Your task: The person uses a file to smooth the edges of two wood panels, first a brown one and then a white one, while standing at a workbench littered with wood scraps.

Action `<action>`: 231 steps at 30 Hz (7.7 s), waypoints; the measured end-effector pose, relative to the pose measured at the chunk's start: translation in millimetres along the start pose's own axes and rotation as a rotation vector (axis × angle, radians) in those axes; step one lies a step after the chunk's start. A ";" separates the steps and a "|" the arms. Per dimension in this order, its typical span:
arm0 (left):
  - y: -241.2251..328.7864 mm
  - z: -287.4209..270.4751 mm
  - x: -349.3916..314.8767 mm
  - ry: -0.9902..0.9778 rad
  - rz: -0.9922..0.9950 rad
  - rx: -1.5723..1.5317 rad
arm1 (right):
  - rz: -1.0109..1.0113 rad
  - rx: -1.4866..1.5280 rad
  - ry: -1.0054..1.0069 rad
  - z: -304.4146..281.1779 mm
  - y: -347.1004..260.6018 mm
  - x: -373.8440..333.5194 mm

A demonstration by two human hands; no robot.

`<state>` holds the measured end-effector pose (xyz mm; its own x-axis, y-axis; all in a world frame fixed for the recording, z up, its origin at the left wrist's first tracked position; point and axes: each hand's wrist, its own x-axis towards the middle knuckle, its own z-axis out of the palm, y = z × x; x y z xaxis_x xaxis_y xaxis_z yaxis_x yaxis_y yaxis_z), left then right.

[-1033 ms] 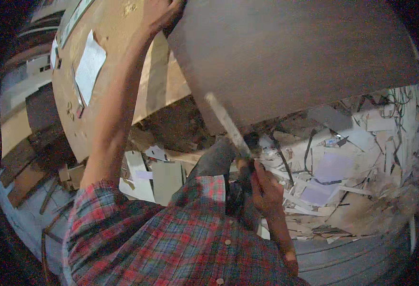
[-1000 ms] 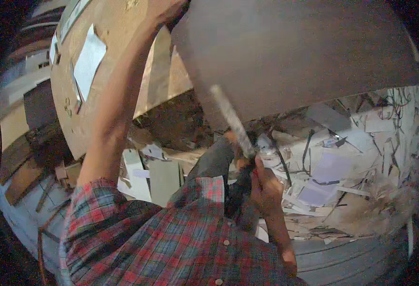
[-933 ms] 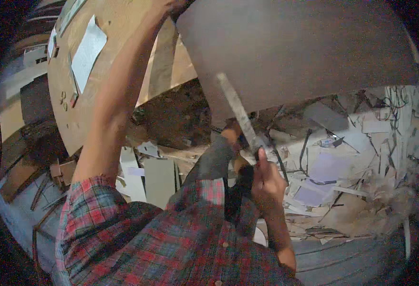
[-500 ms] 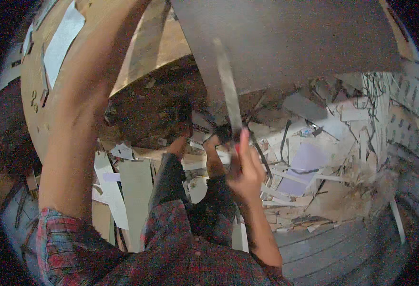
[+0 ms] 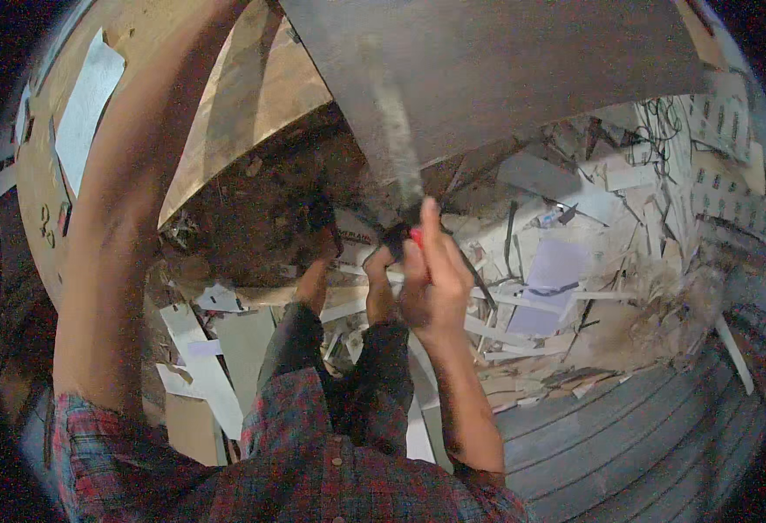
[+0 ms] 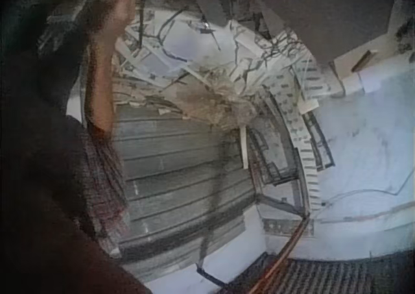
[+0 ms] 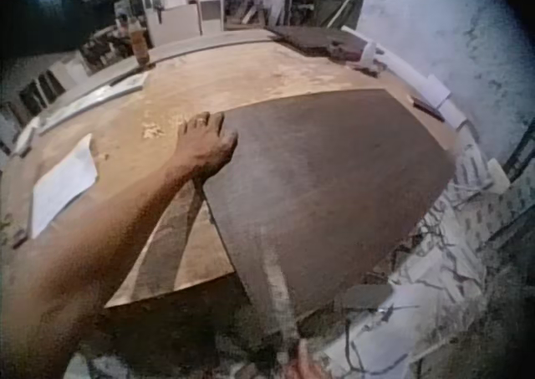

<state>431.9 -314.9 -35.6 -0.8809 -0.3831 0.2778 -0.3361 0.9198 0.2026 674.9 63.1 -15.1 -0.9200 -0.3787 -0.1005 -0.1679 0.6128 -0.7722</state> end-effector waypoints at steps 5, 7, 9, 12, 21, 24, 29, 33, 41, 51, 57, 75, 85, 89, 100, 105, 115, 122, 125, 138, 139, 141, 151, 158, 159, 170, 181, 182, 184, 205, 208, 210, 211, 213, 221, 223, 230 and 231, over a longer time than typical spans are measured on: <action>0.6 -1.6 -0.1 -0.003 0.017 0.002 | -0.017 0.011 0.055 4.9 5.8 -17.5; -1.4 3.9 1.3 0.047 0.010 -0.003 | -0.042 0.010 0.069 17.3 -6.1 0.0; -3.1 3.2 0.9 0.011 0.009 -0.002 | -0.044 -0.019 0.121 20.0 -15.0 5.6; -2.5 -0.6 0.6 -0.005 0.006 0.000 | 0.052 0.028 0.132 8.3 -0.3 -18.1; -0.8 -2.6 -1.5 -0.012 -0.007 -0.018 | 0.008 -0.050 0.181 15.5 -15.1 -17.9; -1.0 -1.8 -0.9 0.027 0.012 0.018 | 0.308 0.147 0.151 -13.0 8.5 -61.2; 10.3 -15.8 3.5 -0.074 -0.011 -0.009 | 0.063 -0.122 -0.059 -26.6 23.7 -57.5; 9.4 -9.0 9.7 -0.009 -0.070 0.029 | -0.144 -0.365 -0.060 -44.9 37.2 -53.1; 12.2 -0.3 13.1 -0.013 -0.011 0.059 | -0.314 -0.433 -0.038 -37.5 18.3 44.3; 12.0 -1.4 14.8 -0.042 -0.013 0.068 | -0.326 -0.512 -0.030 -52.8 28.4 49.6; 1.6 4.1 16.3 -0.009 -0.018 0.110 | -0.289 -0.429 -0.022 -70.2 50.8 7.0; 0.2 8.3 21.9 -0.008 0.116 0.158 | -0.257 -0.505 -0.069 -81.0 61.1 -4.7; 8.6 -4.2 18.8 -0.073 0.039 0.109 | -0.323 -0.449 0.026 -82.5 58.0 15.3; 48.8 -41.2 31.2 -0.212 -0.082 0.117 | -0.235 -0.451 -0.144 -99.9 62.5 -16.2; 42.8 3.5 39.4 -0.112 0.038 0.078 | -0.333 -0.496 0.059 -104.6 65.7 51.6; 48.8 10.1 43.9 -0.171 0.086 0.129 | -0.244 -0.435 -0.062 -120.9 91.7 0.4; -8.0 38.3 63.5 -0.026 0.157 0.104 | -0.371 -0.503 0.015 -128.3 78.5 96.9; 17.0 31.2 50.9 0.001 0.315 0.245 | -0.295 -0.573 0.022 -137.2 118.2 78.4; 0.1 35.1 59.4 0.079 0.519 0.366 | -0.395 -0.535 0.075 -146.8 106.2 142.8; -27.0 36.5 63.5 0.042 0.590 0.507 | -0.377 -0.576 0.092 -170.0 130.6 127.9; -18.1 38.4 68.0 0.043 0.511 0.397 | -0.421 -0.581 0.129 -169.7 130.4 152.3; 5.2 43.6 61.5 0.016 0.351 0.169 | -0.413 -0.582 0.230 -182.2 142.1 188.2; 20.5 29.4 55.2 -0.060 0.214 -0.012 | -0.262 -0.498 0.033 -182.6 143.4 73.3; 27.9 22.2 51.5 -0.111 0.158 -0.007 | -0.348 -0.523 0.113 -196.1 143.9 174.6; 17.2 21.6 50.7 -0.086 0.169 0.005 | -0.340 -0.518 0.115 -196.3 140.5 172.6; 45.6 12.2 48.9 -0.122 0.196 -0.056 | -0.313 -0.557 0.110 -212.9 152.4 196.8; 119.9 57.2 158.8 -0.258 0.108 -0.089 | -0.136 -0.644 -0.105 -216.1 131.0 77.7; 144.0 55.6 157.1 -0.205 0.130 -0.035 | -0.186 -0.607 0.028 -216.1 137.7 89.1; 173.9 65.4 137.0 -0.131 0.167 0.073 | -0.231 -0.557 0.183 -220.4 153.9 129.1; 132.2 70.9 147.6 -0.095 0.098 0.065 | -0.286 -0.420 0.093 -249.2 177.2 195.3; 136.9 72.6 151.0 -0.085 0.099 0.046 | -0.228 -0.582 -0.117 -268.1 194.7 130.8; 143.6 71.8 151.7 -0.128 0.089 0.038 | -0.257 -0.647 0.015 -261.8 194.8 151.9; 145.6 73.2 148.9 -0.130 0.090 0.034 | -0.269 -0.683 0.082 -258.4 192.9 170.2; 146.4 73.2 150.1 -0.118 0.105 0.023 | -0.240 -0.521 0.111 -263.6 186.0 236.7; 132.4 83.7 166.0 -0.105 0.079 0.060 | -0.291 -0.606 0.038 -288.2 185.9 176.4; 148.5 90.9 181.5 -0.120 0.039 0.072 | -0.254 -0.554 -0.093 -279.3 187.4 139.3; 195.9 99.7 189.6 -0.072 0.052 0.062 | -0.252 -0.486 0.178 -302.0 213.0 275.9; 191.7 100.9 189.6 -0.064 0.045 0.068 | -0.261 -0.509 0.175 -308.7 211.8 290.6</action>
<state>166.8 -202.5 -38.9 -0.9143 -0.3375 0.2241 -0.3160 0.9403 0.1267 262.7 296.9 -14.2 -0.8631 -0.4677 0.1905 -0.5047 0.7866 -0.3557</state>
